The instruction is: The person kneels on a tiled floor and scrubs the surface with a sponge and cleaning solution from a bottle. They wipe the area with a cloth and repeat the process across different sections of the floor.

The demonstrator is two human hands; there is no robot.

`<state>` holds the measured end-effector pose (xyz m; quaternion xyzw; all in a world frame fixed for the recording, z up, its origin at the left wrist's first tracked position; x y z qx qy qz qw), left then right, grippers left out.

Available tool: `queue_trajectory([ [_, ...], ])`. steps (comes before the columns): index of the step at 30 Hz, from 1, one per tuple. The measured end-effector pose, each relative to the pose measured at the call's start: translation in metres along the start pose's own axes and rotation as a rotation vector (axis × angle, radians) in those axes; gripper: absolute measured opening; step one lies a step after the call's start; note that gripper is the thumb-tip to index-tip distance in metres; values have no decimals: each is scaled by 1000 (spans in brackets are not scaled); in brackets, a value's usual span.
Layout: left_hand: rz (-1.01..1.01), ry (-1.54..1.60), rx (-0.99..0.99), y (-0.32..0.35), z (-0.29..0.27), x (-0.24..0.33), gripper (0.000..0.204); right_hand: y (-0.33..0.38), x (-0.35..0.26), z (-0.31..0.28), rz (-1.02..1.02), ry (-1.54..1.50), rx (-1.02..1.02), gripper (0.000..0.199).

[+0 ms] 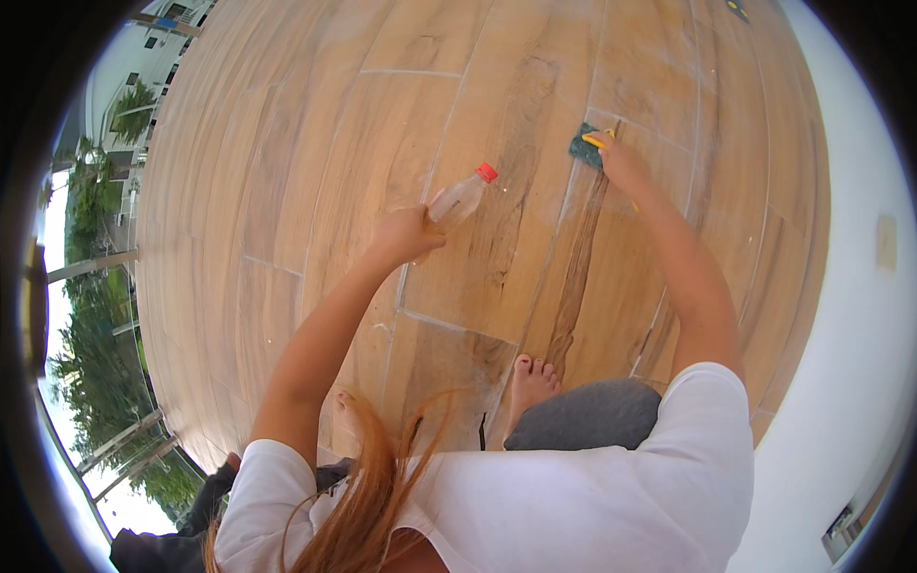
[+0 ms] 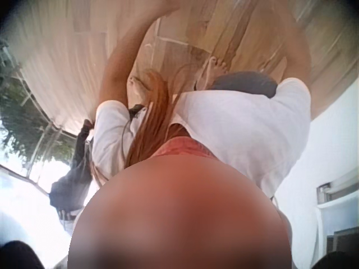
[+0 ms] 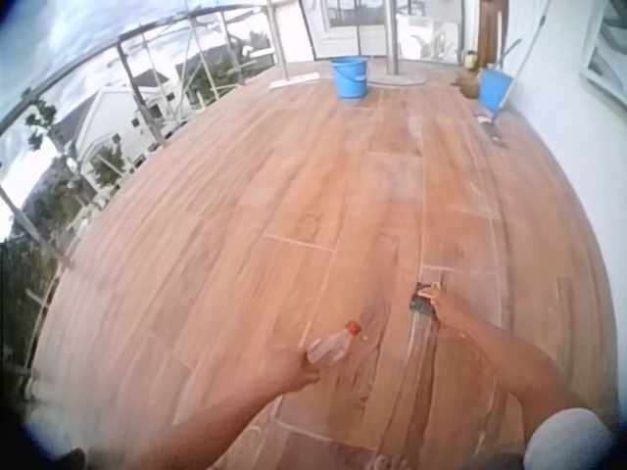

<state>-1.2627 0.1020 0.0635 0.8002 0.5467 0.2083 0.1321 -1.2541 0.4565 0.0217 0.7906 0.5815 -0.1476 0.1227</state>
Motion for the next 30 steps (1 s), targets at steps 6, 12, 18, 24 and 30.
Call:
queue_trajectory([
  [6,4,30,59,-7,-3,-14,46,29,-34,23,-19,-94,-17,34],
  [12,18,-76,16,-6,0,-10,49,17,-47,23,-216,-216,95,33],
  [18,62,-159,20,-4,10,-12,56,-55,-65,43,-96,-163,-24,33],
  [24,9,-110,16,-7,14,-20,55,-66,-83,53,-60,-149,-85,33],
  [30,-76,180,69,3,0,-34,56,4,-165,79,-368,-456,-283,32],
])
Point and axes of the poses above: each hand's wrist, its own y-axis away from the middle knuckle, its own z-axis out of the palm, x = y × z, the point moved 10 cm from there along -y, towards the middle knuckle, and after that the axes turned 14 degrees about x, right-handed, at the moved point
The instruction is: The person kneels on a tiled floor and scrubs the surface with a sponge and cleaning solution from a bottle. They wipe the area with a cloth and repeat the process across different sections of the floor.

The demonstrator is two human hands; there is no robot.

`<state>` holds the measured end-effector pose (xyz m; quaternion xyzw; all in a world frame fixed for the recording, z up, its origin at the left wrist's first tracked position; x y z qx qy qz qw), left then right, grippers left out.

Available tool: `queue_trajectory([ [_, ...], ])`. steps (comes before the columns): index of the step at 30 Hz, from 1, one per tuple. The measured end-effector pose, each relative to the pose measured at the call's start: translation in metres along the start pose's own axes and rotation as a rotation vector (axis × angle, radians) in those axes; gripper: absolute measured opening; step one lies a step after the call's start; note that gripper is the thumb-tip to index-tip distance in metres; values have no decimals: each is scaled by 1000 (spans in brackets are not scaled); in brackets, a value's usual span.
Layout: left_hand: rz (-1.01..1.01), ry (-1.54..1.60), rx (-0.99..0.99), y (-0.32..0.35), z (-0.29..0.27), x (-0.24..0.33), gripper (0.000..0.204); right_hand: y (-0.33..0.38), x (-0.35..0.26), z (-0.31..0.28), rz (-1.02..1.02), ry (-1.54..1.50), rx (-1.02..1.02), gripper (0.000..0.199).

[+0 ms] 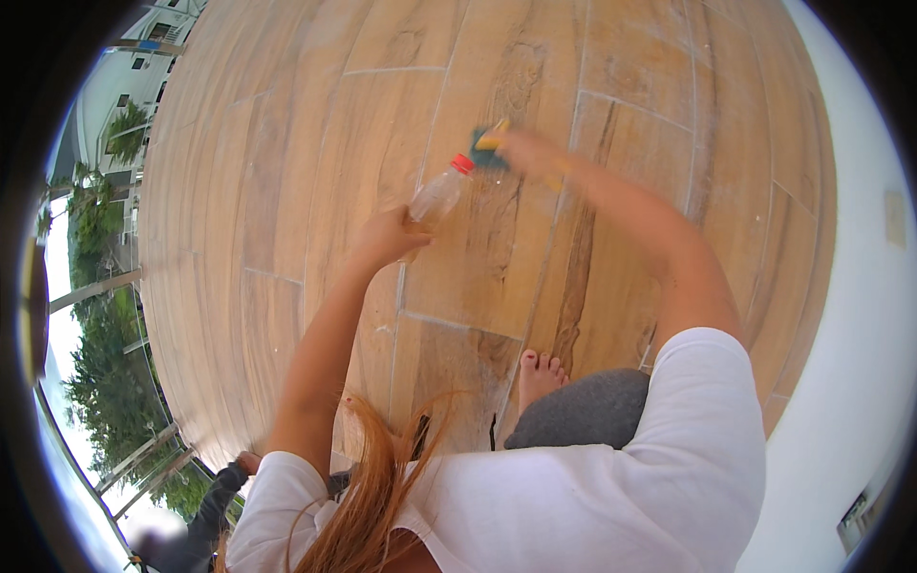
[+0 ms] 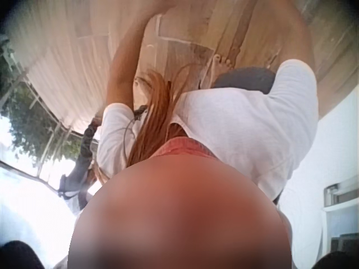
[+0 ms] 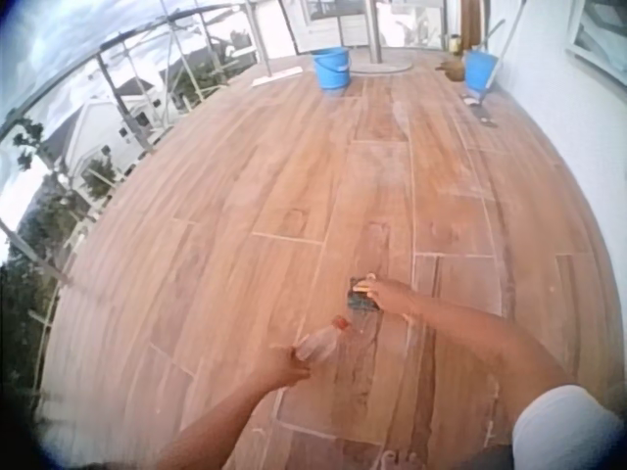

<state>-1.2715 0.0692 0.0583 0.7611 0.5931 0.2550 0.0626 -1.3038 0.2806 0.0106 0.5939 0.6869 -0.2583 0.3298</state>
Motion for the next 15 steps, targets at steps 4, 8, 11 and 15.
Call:
queue_trajectory([
  [4,-145,444,116,13,-6,-40,58,100,-66,76,-57,280,-403,39],
  [8,-142,604,338,31,-34,-65,56,59,-19,-3,96,366,-159,41],
  [11,-180,673,356,38,-31,-79,52,50,8,-15,173,352,-55,38],
  [15,-192,819,432,32,-15,-87,49,106,10,54,122,214,-199,35],
])
Point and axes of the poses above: each hand's wrist, its own y-axis away from the middle knuckle, its own z-axis out of the palm, x = y × z, the point moved 10 cm from there along -y, towards the middle knuckle, and after that the axes turned 14 degrees about x, right-handed, at the moved point
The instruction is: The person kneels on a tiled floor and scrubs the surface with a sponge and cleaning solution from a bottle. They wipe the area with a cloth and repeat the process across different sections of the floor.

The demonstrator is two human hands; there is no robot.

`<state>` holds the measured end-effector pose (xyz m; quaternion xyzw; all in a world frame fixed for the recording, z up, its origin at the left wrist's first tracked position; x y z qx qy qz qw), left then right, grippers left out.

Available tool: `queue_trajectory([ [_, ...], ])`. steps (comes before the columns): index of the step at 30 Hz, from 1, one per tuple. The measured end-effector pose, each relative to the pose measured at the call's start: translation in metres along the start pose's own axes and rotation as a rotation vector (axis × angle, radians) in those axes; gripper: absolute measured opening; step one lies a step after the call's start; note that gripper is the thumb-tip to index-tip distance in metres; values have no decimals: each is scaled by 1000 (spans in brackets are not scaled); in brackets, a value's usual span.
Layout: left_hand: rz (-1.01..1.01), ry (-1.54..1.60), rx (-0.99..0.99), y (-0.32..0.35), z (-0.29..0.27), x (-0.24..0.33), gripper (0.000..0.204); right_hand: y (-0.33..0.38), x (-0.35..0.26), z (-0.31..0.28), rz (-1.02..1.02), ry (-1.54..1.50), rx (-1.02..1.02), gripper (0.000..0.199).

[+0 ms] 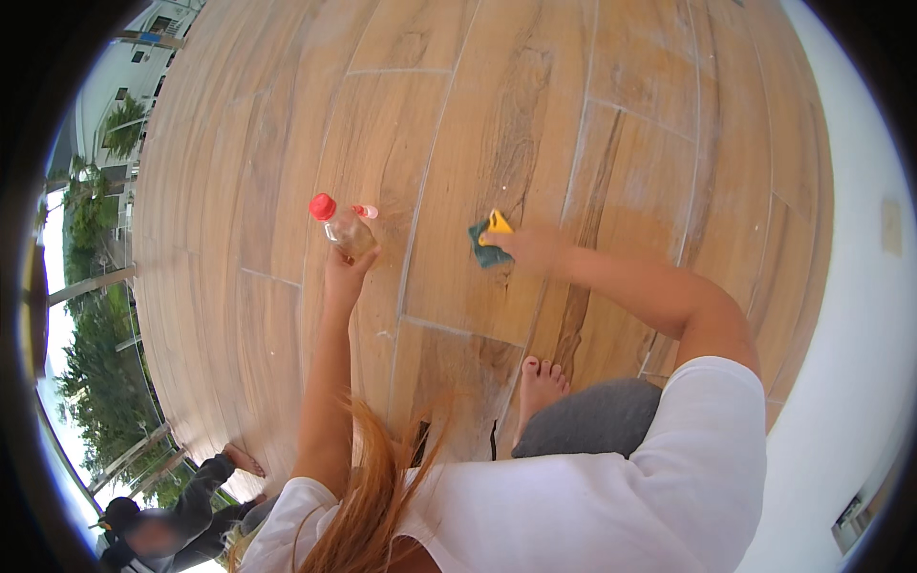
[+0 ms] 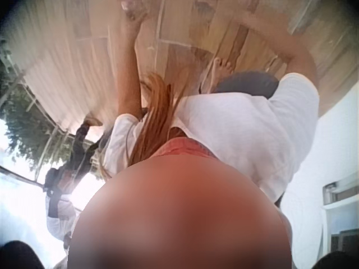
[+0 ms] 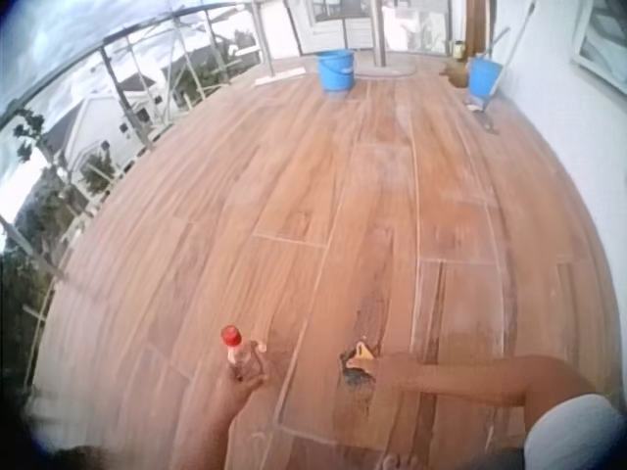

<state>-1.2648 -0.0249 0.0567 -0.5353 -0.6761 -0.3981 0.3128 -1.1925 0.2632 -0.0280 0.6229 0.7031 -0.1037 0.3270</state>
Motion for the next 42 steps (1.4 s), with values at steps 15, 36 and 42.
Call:
queue_trajectory([
  [15,76,98,529,0,-78,-64,50,-14,-15,-50,-20,139,73,34],
  [36,7,253,683,34,-102,-92,54,-65,-5,-43,93,-5,73,39],
  [42,-9,234,671,27,-108,-99,56,-81,46,-108,108,103,324,38],
])
Point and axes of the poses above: each hand's wrist, its own y-axis away from the middle knuckle, its own z-axis out of the palm, x = y × z, the point moved 10 cm from there along -y, towards the middle knuckle, and after that the axes turned 14 degrees about x, right-handed, at the moved point
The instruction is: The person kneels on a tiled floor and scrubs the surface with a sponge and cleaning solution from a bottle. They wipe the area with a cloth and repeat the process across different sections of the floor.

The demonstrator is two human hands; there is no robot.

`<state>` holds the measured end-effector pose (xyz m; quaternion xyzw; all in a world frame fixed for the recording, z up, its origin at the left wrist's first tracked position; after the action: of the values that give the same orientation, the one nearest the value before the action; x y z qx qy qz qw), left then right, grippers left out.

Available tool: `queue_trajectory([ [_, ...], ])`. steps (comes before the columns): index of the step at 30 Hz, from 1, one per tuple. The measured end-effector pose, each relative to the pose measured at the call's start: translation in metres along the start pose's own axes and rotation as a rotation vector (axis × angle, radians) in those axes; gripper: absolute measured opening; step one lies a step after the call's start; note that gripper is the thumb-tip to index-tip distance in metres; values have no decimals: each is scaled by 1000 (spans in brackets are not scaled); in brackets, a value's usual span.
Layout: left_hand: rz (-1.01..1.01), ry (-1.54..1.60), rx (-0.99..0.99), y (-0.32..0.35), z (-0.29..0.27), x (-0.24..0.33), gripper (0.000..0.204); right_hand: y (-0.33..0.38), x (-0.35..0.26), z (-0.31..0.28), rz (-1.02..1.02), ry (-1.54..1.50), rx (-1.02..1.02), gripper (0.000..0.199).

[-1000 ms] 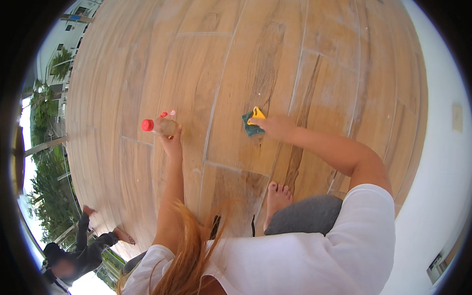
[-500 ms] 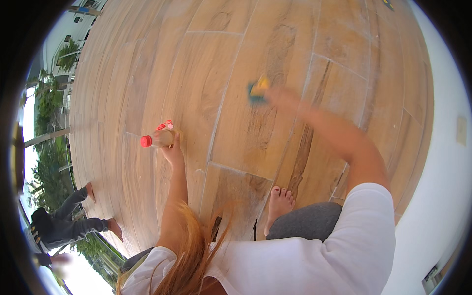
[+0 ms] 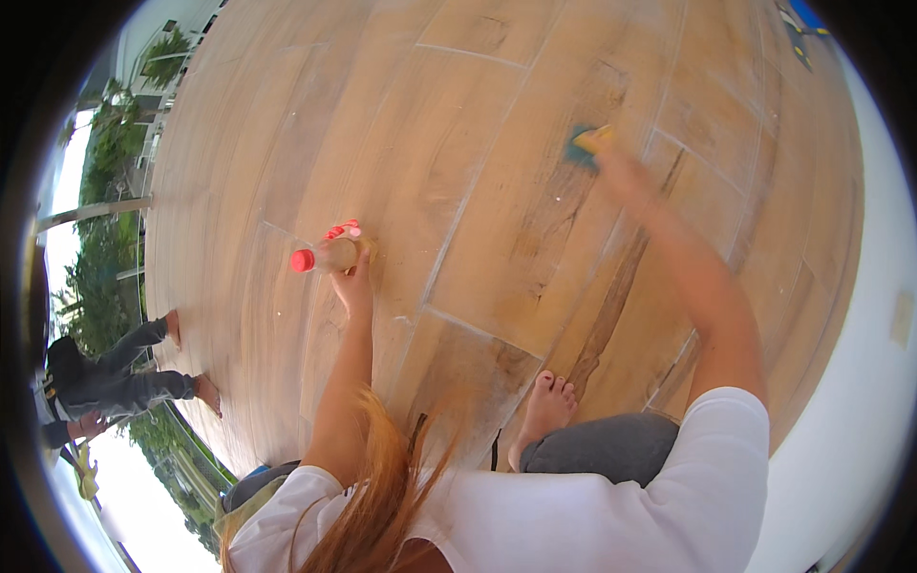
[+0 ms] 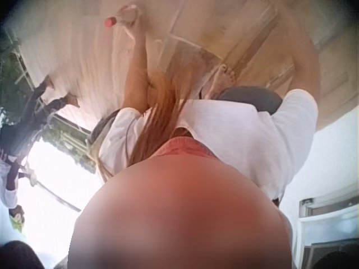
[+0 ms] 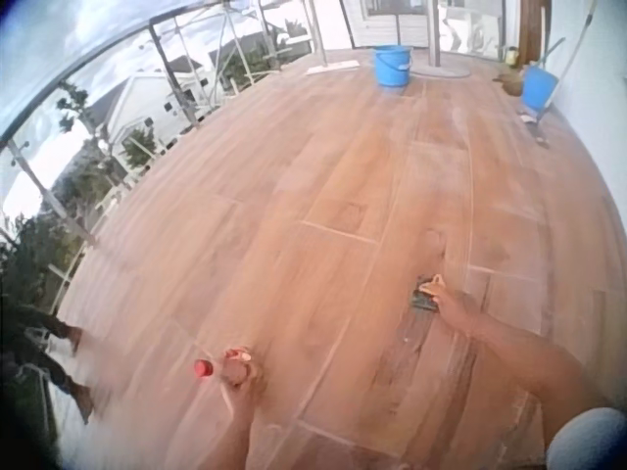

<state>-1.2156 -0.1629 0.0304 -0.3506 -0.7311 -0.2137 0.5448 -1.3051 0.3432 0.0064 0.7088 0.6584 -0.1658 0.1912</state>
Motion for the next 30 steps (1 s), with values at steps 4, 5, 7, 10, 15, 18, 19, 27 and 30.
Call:
queue_trajectory([
  [4,13,34,-23,-3,15,12,54,-44,49,-28,183,143,101,40],
  [5,16,18,14,-8,-4,15,54,-11,-9,5,129,-143,-4,35],
  [7,-14,42,54,-12,-13,25,52,57,-86,58,88,-30,-387,35],
  [10,9,76,148,-15,-31,20,53,116,-167,77,-527,137,-638,35],
  [15,-15,73,242,-17,-57,-1,52,-49,-108,54,-165,-122,6,37],
  [18,-70,27,280,-9,-85,-15,52,-93,-107,52,155,-113,149,36],
  [19,-76,17,285,-5,-85,-18,52,-91,-119,66,261,-132,118,36],
  [27,-53,40,266,-12,-99,-20,46,-88,-206,106,-115,35,-77,35],
  [30,-51,37,243,-11,-90,-20,45,-127,-176,94,81,-19,102,36],
])
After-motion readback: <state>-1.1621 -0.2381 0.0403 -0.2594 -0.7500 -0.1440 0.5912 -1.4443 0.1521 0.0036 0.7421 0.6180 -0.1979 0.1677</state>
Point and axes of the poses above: each hand's wrist, its own y-axis away from the middle knuckle, its own z-axis out of the palm, x = y × z, the point moved 10 cm from there along -y, towards the middle knuckle, and after that the axes turned 14 degrees about x, right-handed, at the moved point
